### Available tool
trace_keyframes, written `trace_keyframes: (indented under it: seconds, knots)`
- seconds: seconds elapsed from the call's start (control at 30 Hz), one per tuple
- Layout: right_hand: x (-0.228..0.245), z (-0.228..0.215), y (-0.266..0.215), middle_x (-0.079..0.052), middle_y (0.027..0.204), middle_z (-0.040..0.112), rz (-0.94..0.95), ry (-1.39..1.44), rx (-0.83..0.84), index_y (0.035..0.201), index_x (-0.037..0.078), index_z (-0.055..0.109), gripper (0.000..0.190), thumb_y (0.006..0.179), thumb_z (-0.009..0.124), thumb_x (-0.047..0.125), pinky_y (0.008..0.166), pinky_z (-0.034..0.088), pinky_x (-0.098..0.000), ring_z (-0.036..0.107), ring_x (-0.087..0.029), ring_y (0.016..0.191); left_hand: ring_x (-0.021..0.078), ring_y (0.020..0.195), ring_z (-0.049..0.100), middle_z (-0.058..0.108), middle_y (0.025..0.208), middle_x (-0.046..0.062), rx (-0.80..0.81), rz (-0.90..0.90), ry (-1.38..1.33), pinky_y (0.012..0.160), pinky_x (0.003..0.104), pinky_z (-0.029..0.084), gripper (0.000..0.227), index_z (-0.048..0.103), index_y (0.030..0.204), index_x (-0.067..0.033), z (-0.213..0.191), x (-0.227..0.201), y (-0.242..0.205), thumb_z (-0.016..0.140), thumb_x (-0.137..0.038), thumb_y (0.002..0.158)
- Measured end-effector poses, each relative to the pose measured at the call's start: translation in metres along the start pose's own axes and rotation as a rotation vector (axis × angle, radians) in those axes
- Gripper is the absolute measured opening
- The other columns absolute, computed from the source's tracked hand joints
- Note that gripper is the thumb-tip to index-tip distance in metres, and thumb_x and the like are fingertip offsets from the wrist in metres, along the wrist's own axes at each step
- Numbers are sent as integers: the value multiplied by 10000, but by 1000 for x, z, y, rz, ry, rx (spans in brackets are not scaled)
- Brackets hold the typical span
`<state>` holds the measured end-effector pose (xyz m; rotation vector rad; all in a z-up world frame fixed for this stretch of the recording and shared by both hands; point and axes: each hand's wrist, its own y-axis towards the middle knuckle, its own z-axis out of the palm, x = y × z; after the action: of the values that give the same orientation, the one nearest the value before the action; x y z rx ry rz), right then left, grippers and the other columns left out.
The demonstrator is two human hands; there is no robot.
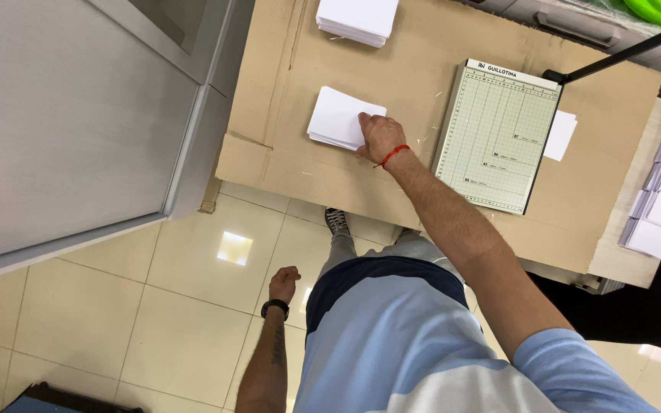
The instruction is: The person repeatedly picks up stacks of white paper, aligns them on a paper cutter, and cuts them into smaller pieces. The cut pieces are then stacked on the table.
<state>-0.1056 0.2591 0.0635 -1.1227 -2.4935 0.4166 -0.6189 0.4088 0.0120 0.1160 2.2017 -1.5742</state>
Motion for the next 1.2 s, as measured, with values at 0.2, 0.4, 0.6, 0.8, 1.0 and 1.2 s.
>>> trace_keyframes:
  seconds: [0.2, 0.4, 0.6, 0.8, 1.0, 1.2]
  knots:
    - [-2, -15, 0, -287, 1365, 903, -13, 15, 42, 1724, 14, 707, 1003, 935, 1158, 438, 1143, 749, -683, 900, -551, 1321, 380, 1583, 768, 977, 1432, 44, 14, 0, -8, 1361, 576, 595, 463, 916, 1569, -239, 2, 7, 5, 800, -456, 1176]
    - [0, -21, -4, -280, 1240, 921, -47, 92, -25, 1462, 103, 805, 477, 1043, 827, 332, 1051, 755, -685, 918, -572, 1232, 335, 1477, 811, 968, 1420, 62, 87, 21, 63, 1293, 552, 636, 494, 912, 1572, -258, 6, 12, 0, 833, -487, 1142]
    - [-1, -52, -50, -120, 926, 774, -158, -136, -867, 1064, 163, 832, 66, 1015, 830, 208, 797, 685, -520, 851, -395, 926, 351, 1508, 852, 1028, 1293, 34, 182, 138, 285, 1337, 556, 656, 477, 944, 1521, -226, 18, -59, -14, 731, -538, 1230]
    - [-28, -38, -168, -178, 920, 857, 173, 738, -602, 1088, 108, 859, 210, 1111, 869, 316, 805, 660, -555, 864, -409, 905, 580, 1855, 478, 567, 1929, 373, 208, 578, 34, 1523, 736, 468, 641, 493, 1882, 43, 74, -218, -51, 650, -223, 1320]
    - [-57, 31, -255, -36, 776, 836, 372, 1204, -518, 998, 109, 927, 108, 1046, 944, 204, 740, 610, -351, 759, -149, 774, 552, 1775, 544, 420, 1848, 343, 145, 760, -81, 1509, 719, 486, 670, 362, 1508, -55, 184, -309, -60, 860, -417, 1244]
    - [-81, 27, -324, -45, 826, 882, 454, 1400, -562, 1064, 96, 969, 109, 1098, 988, 198, 756, 611, -317, 747, -120, 801, 677, 1800, 410, 285, 1837, 393, 446, 701, -110, 1521, 770, 377, 1209, 230, 1672, -31, 297, -323, -73, 1112, -580, 1053]
